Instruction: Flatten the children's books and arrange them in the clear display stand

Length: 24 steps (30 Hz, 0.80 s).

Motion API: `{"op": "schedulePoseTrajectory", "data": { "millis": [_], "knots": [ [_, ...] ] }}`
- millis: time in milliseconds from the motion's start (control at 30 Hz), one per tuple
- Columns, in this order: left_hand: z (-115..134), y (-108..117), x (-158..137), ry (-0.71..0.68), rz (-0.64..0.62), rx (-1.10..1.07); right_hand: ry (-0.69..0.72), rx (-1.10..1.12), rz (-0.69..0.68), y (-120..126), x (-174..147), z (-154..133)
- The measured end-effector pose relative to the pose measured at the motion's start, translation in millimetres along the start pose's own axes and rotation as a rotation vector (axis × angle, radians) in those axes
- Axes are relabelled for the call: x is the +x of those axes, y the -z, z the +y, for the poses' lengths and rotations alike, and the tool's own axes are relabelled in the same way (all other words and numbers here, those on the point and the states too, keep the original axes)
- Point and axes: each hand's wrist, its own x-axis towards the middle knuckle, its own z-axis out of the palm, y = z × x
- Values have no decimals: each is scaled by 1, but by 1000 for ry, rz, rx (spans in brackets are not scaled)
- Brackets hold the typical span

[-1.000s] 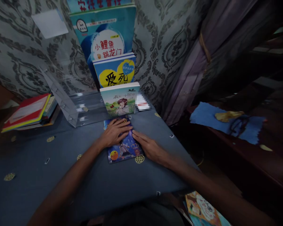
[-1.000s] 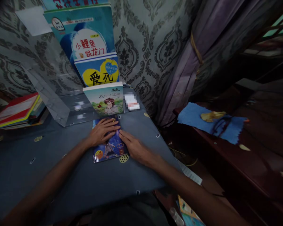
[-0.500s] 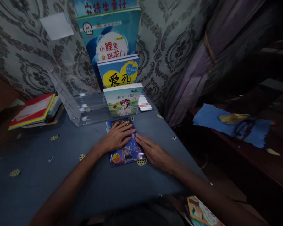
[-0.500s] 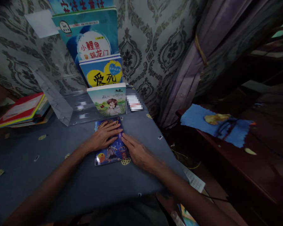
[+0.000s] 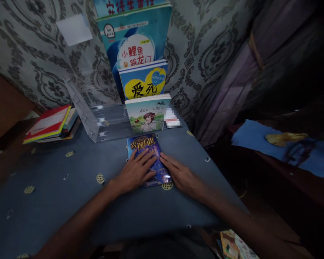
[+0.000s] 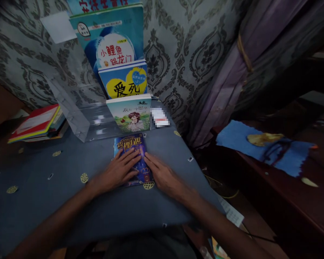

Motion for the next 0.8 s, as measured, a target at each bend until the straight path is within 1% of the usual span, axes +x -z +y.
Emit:
{"op": "schedulePoseTrajectory", "data": {
  "millis": [67, 100, 200, 233, 300, 400, 500, 633, 700, 800],
  "knots": [
    [-15, -1, -14, 75, 19, -14, -4, 3, -11, 0, 0, 0],
    [-25, -1, -22, 145, 32, -15, -7, 5, -16, 1, 0, -1],
    [-59, -3, -49, 469, 85, 52, -21, 2, -18, 1, 0, -1],
    [-69, -3, -57, 544, 92, 83, -27, -3, -14, 1, 0, -1],
    [-82, -3, -71, 613, 91, 127, -31, -17, -9, -1, 2, 0],
    [-85, -1, -79, 648, 67, 160, -43, -34, -7, -6, 8, 2],
    [-79, 1, -76, 666, 53, 172, -59, -31, 8, -10, 16, 4],
    [-77, 2, -74, 663, 47, 195, -33, -19, 26, -10, 22, 9],
    [-77, 3, -74, 662, 63, 189, -19, -6, 23, -9, 23, 13],
    [-72, 6, -72, 630, 130, 120, 19, 33, -6, -5, 23, 18]
  ]
}}
